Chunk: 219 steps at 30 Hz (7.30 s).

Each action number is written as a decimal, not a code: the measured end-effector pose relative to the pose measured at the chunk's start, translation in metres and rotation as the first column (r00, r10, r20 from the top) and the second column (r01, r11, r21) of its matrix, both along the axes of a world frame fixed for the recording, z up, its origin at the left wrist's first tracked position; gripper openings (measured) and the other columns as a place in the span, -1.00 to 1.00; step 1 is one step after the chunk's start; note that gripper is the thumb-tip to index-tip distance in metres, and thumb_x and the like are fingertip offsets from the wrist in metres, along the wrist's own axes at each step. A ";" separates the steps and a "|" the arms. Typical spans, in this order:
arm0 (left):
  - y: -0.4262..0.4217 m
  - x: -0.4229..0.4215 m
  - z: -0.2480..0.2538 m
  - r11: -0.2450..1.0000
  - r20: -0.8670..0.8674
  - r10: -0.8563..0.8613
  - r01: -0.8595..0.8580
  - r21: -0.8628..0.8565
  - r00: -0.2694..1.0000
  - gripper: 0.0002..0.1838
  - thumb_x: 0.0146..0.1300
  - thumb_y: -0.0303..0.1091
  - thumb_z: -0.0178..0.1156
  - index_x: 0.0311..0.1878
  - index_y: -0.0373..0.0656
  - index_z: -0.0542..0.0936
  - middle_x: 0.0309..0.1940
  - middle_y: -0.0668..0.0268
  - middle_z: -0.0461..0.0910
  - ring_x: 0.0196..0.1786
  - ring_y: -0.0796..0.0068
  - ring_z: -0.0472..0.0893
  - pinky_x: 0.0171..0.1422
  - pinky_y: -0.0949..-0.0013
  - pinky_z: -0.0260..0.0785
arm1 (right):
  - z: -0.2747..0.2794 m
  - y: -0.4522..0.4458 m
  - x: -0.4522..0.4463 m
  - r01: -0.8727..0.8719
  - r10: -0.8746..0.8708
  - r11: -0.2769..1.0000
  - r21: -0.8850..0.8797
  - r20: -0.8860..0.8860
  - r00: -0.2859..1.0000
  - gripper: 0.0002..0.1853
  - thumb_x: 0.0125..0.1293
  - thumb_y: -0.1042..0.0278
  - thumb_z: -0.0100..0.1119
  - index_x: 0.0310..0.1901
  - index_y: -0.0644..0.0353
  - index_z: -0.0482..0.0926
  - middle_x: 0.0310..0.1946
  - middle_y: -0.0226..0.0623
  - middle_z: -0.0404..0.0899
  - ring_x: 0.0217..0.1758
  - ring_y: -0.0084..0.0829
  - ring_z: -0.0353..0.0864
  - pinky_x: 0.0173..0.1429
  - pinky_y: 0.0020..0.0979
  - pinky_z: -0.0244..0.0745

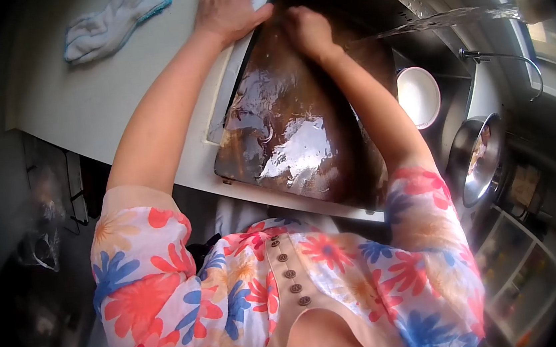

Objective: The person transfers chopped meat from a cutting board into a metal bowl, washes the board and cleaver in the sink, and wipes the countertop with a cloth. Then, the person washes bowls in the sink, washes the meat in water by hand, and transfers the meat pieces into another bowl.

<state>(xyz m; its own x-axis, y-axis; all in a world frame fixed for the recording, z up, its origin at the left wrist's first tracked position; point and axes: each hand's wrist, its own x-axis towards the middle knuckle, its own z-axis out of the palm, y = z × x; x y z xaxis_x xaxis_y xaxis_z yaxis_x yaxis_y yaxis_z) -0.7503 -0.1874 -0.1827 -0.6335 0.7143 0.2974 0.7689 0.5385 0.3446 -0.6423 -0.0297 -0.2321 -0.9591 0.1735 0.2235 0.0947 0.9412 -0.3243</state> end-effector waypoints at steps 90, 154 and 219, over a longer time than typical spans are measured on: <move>0.002 -0.003 -0.011 1.000 -0.257 -0.007 0.009 0.009 0.966 -0.35 0.07 0.07 0.12 0.25 0.09 0.32 0.31 0.25 0.20 0.36 0.20 0.14 0.37 0.07 -0.05 | 0.049 0.001 0.119 0.152 -0.147 0.979 -0.138 0.048 0.988 -0.86 0.05 0.44 0.17 -0.32 0.22 0.56 -0.37 -0.12 0.49 -0.33 -0.06 0.52 -0.21 -0.16 0.45; 0.015 -0.031 0.020 0.996 -0.272 -0.092 0.091 -0.017 0.958 -0.36 0.07 0.04 0.14 0.21 0.00 0.36 0.27 0.15 0.24 0.34 0.12 0.16 0.34 0.06 -0.03 | 0.000 0.129 0.033 0.328 -0.307 0.941 -0.082 0.203 0.930 -0.74 0.08 0.33 0.03 -0.19 0.01 0.62 -0.19 -0.19 0.59 -0.07 -0.16 0.54 0.05 -0.22 0.39; -0.001 -0.013 0.010 1.000 -0.191 -0.014 0.013 -0.006 0.982 -0.34 0.04 0.04 0.16 0.23 0.04 0.35 0.30 0.22 0.20 0.36 0.17 0.15 0.38 0.07 -0.07 | 0.012 -0.021 0.004 -0.052 0.026 0.975 -0.215 -0.124 0.992 -0.85 0.11 0.30 0.14 -0.46 0.20 0.54 -0.46 -0.09 0.48 -0.35 -0.03 0.52 -0.26 -0.14 0.47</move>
